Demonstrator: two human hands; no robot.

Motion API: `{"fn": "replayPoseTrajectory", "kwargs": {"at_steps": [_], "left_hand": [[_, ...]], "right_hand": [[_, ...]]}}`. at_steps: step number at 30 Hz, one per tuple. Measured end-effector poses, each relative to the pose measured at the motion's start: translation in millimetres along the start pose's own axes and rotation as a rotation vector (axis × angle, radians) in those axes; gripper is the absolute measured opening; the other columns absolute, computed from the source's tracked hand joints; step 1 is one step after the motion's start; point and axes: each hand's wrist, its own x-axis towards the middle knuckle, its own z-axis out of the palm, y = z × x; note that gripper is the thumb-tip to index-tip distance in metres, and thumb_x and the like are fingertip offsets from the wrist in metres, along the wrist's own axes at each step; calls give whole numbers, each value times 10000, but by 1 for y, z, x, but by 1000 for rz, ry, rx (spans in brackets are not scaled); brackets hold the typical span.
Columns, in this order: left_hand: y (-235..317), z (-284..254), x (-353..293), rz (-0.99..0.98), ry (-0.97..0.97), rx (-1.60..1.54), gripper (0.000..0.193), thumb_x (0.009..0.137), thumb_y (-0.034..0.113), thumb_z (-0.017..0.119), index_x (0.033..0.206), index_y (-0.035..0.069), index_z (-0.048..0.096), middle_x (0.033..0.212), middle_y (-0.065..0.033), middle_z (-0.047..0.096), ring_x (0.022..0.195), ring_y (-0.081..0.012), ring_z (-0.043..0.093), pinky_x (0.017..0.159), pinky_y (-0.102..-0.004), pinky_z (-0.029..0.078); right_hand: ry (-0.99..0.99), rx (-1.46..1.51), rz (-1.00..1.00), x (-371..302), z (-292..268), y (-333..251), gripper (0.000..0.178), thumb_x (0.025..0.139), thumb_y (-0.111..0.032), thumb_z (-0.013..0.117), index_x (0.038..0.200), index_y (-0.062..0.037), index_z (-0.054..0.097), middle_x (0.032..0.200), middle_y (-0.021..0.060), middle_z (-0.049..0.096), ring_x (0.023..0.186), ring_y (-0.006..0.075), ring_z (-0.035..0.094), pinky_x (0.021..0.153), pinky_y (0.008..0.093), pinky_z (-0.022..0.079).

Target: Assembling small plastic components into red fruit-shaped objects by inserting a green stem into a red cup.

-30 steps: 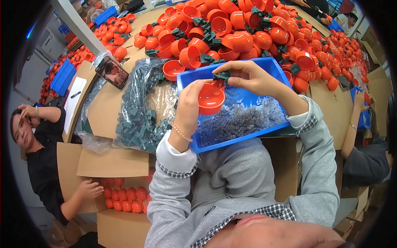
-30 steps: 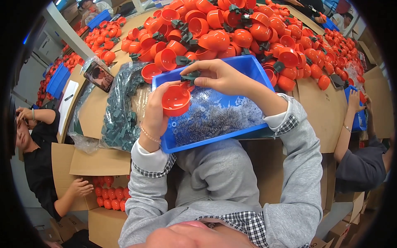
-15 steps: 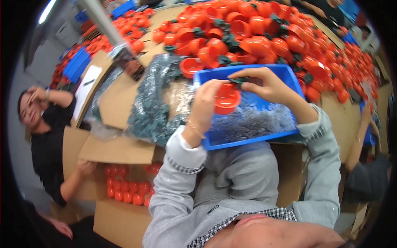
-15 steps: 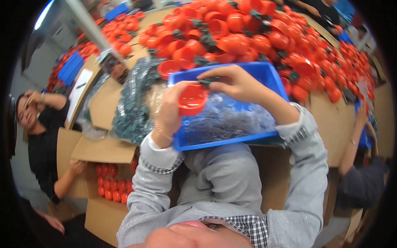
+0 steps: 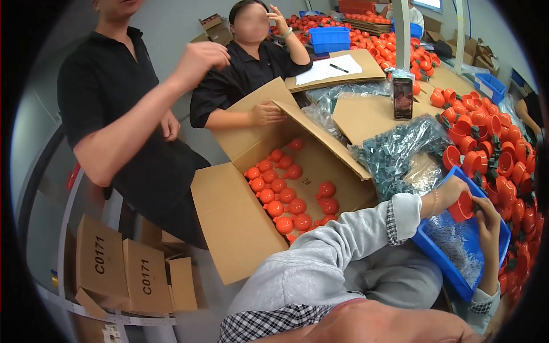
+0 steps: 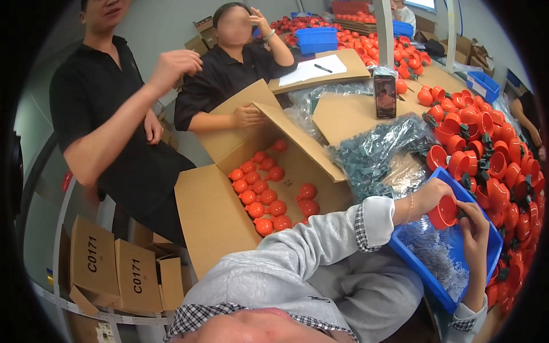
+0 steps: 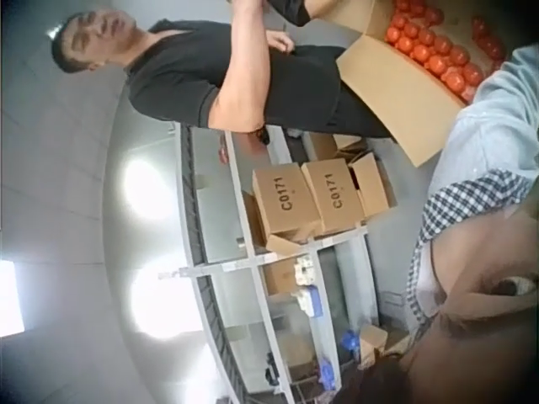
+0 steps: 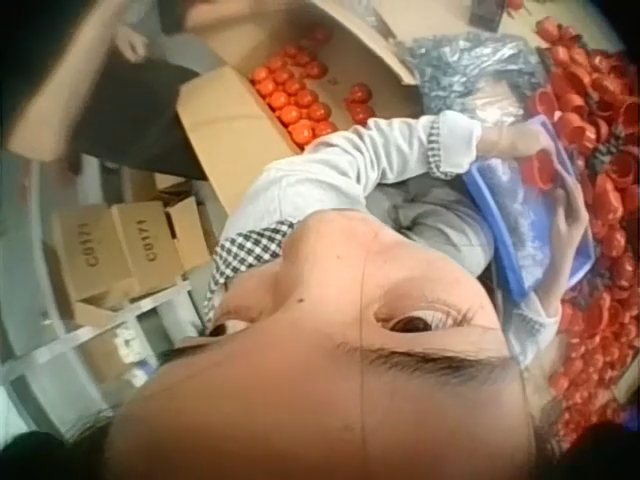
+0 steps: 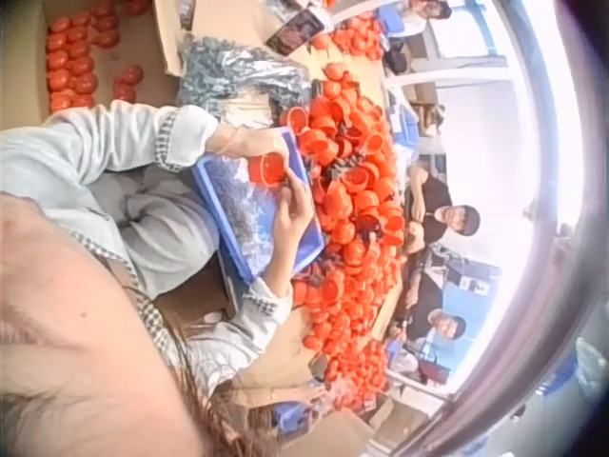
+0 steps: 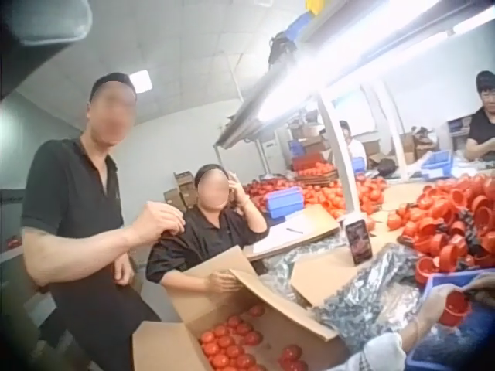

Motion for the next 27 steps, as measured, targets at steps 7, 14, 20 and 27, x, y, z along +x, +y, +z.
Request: {"fn": "replayPoseTrajectory", "kwargs": {"at_steps": [7,14,20,27], "left_hand": [[10,4,3,-83,-10,-201,178,786,117,483,812,-3,613,789,-103,628,690,-173,617,653,-283,490],[6,-7,-5,-246,5,-271,182,790,146,482,838,3,583,771,-111,620,675,-195,623,608,-316,505],[2,7,-6,218,-25,242,466,781,397,661,1017,2,586,886,-105,616,856,-174,595,742,-309,491],[34,-18,-7,-166,-50,32,216,824,207,617,911,10,612,803,-48,606,710,-139,612,581,-276,535]], "right_hand": [[-8,9,-9,4,-5,4,226,864,4,473,1066,23,573,968,38,518,855,89,478,755,187,370],[4,-11,-62,2,11,-8,262,795,-46,610,1043,28,577,915,35,495,851,108,489,763,200,380],[68,-36,60,-8,-11,13,258,830,-92,618,1061,19,590,941,41,606,878,101,545,784,224,422],[102,-356,-255,20,7,7,261,763,-75,668,1020,-57,629,816,125,578,750,266,570,658,342,460]]}}
